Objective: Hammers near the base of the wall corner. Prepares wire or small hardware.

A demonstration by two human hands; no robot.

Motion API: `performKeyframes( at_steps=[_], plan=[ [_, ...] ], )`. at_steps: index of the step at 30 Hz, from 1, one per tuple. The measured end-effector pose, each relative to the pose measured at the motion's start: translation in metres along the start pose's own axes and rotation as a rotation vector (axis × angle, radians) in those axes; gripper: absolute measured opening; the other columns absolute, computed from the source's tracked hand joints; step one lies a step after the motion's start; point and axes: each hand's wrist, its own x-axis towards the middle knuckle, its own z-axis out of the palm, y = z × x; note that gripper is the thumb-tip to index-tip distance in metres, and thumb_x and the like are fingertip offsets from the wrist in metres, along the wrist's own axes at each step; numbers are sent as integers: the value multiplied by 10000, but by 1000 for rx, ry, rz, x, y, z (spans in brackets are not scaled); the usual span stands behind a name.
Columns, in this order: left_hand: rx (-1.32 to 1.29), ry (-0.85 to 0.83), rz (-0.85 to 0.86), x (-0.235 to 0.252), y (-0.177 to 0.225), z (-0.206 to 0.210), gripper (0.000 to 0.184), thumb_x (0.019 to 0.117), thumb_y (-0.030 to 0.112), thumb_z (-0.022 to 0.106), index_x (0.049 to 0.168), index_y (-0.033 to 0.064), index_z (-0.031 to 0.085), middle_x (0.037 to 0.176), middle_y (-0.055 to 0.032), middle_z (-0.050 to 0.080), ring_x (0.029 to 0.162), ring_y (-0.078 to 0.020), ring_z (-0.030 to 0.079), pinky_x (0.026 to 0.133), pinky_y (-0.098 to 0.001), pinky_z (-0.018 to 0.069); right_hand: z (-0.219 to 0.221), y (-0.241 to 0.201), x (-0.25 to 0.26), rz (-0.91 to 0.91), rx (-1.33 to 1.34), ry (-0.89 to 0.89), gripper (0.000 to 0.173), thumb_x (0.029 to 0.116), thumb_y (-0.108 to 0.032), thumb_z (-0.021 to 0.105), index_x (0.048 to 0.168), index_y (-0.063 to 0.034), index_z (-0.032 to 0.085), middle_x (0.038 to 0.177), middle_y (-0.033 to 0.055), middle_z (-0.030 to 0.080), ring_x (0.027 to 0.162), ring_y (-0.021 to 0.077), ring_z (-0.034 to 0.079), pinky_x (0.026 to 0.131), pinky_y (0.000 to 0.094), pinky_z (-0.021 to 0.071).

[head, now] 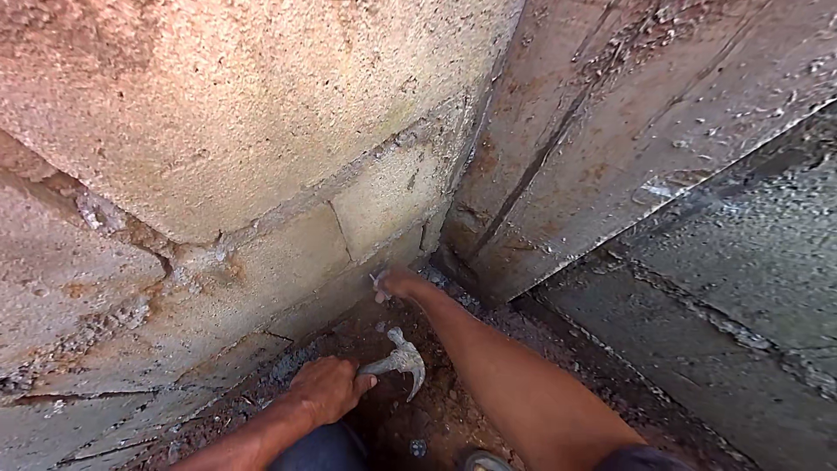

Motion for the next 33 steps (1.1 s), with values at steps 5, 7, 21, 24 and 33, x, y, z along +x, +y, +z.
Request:
performKeyframes(
  at_steps=[5, 7, 21, 24, 33],
  plan=[
    [46, 32, 15, -5, 6, -11, 669, 1058, 644, 300, 1249, 87, 618, 1055, -183, 688, 1062, -372, 672, 928, -586, 515, -1, -1, 2, -1, 2, -5, 344, 1104, -247, 481, 1233, 14, 664, 1112, 155, 736, 1031, 256, 688, 983, 478, 492],
    [98, 51, 60, -9, 12, -14, 666, 1061, 641, 287, 1247, 87, 608, 1015, -179, 687, 1025, -372, 678, 906, -580, 519, -2, -2, 2, -4, -1, -16, 347, 1105, -247, 478, 1227, 20, 662, 1112, 156, 734, 1024, 243, 691, 981, 467, 498],
    [167, 89, 11, 12, 29, -34, 620, 1065, 606, 339, 1281, 104, 631, 1089, -179, 702, 1062, -382, 680, 908, -607, 526, 0, -4, 7, 19, 9, 15, 313, 1061, -237, 541, 1165, 19, 688, 1080, 153, 741, 1000, 267, 701, 965, 508, 512],
    [248, -17, 230, -19, 45, -25, 645, 1069, 614, 315, 1243, 64, 603, 990, -203, 690, 973, -418, 687, 829, -630, 531, 2, -4, 8, 24, 1, -12, 294, 1056, -208, 550, 1175, 26, 683, 1109, 159, 733, 1021, 264, 699, 980, 494, 507],
    [66, 68, 17, 1, 40, -31, 630, 1061, 621, 338, 1288, 100, 609, 1059, -195, 697, 1031, -399, 686, 881, -621, 534, -1, -5, 8, 38, -8, 10, 327, 1066, -255, 523, 1175, 8, 684, 1083, 142, 746, 1002, 264, 704, 955, 513, 512]
  ],
)
